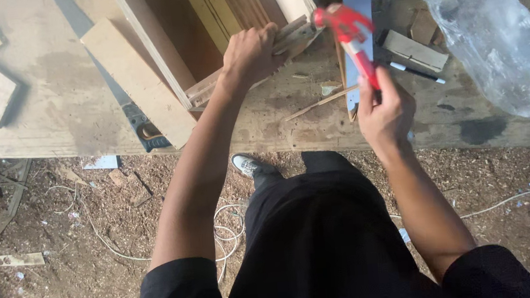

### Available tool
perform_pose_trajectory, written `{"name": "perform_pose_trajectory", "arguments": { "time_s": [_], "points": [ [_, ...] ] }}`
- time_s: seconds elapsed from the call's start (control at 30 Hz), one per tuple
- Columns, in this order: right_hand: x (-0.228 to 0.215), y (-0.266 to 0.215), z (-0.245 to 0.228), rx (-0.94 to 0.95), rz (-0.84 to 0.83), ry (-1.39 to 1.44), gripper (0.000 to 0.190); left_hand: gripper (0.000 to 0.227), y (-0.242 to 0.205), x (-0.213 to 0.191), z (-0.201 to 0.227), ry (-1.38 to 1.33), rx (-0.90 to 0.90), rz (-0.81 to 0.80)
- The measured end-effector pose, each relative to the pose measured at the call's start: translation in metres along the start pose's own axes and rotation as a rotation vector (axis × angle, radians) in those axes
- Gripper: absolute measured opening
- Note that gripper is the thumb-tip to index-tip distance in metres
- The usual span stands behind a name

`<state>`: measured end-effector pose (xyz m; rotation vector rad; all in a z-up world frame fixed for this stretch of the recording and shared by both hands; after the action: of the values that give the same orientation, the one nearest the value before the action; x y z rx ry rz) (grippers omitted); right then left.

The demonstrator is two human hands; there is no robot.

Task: The person uses a hammer to strike and separate a wooden frame from a larger wooden box structure. They repeatedly tap along the joint to loosen the piece, then pull the frame away by hand. The person continues to hammer and pry at the remaining joints to fully detach the frame.

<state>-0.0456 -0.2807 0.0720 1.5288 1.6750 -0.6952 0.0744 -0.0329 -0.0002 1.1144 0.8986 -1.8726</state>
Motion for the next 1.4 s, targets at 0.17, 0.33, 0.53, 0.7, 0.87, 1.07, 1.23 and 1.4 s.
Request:
{"name": "perform_pose_trajectory", "arguments": {
  "time_s": [0.17, 0.33, 0.53, 0.7, 0.87, 1.07, 1.23, 1.4],
  "points": [
    [-0.005, 0.001, -0.01, -0.123, 0.111, 0.092, 0.016, 0.043, 0.002, 0.005, -0.002, 0.003, -0.071, -0.086],
    [0.024, 0.012, 0.011, 0.193, -0.309, -0.066, 0.02, 0.042, 0.002, -0.005, 0.003, -0.008, -0.043, -0.05],
    [-0.012, 0.005, -0.004, -0.066, 0.02, 0.0, 0.014, 0.042, -0.001, -0.006, 0.002, 0.019, -0.057, -0.055],
    [0.003, 0.009, -0.001, -0.017, -0.026, 0.026, 0.016, 0.04, -0.001, -0.003, 0.001, -0.021, -0.074, -0.089],
    [0.016, 0.01, -0.002, 0.004, -0.112, -0.027, 0.015, 0.042, 0.0, -0.008, 0.006, 0.027, -0.024, -0.037],
    [0.0, 0.004, 0.004, -0.034, 0.0, 0.042, 0.017, 0.042, 0.0, -0.001, -0.001, 0.006, -0.053, -0.062],
    [0.018, 0.011, 0.007, 0.011, -0.082, 0.053, 0.016, 0.04, 0.004, 0.006, -0.006, -0.028, -0.1, -0.143],
    [0.017, 0.008, 0.004, -0.08, -0.058, -0.066, 0.018, 0.046, 0.004, -0.002, 0.002, 0.022, -0.05, -0.035]
  ]
}}
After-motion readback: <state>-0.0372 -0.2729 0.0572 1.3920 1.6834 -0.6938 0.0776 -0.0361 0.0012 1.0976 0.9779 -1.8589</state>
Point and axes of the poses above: each hand's wrist, its own y-axis towards the middle knuckle, its own x-axis out of the palm, z = x × y, the point moved 8 cm from there along y, towards the middle knuckle, and after that the axes turned 13 degrees about -z, right-handed, at the moved point
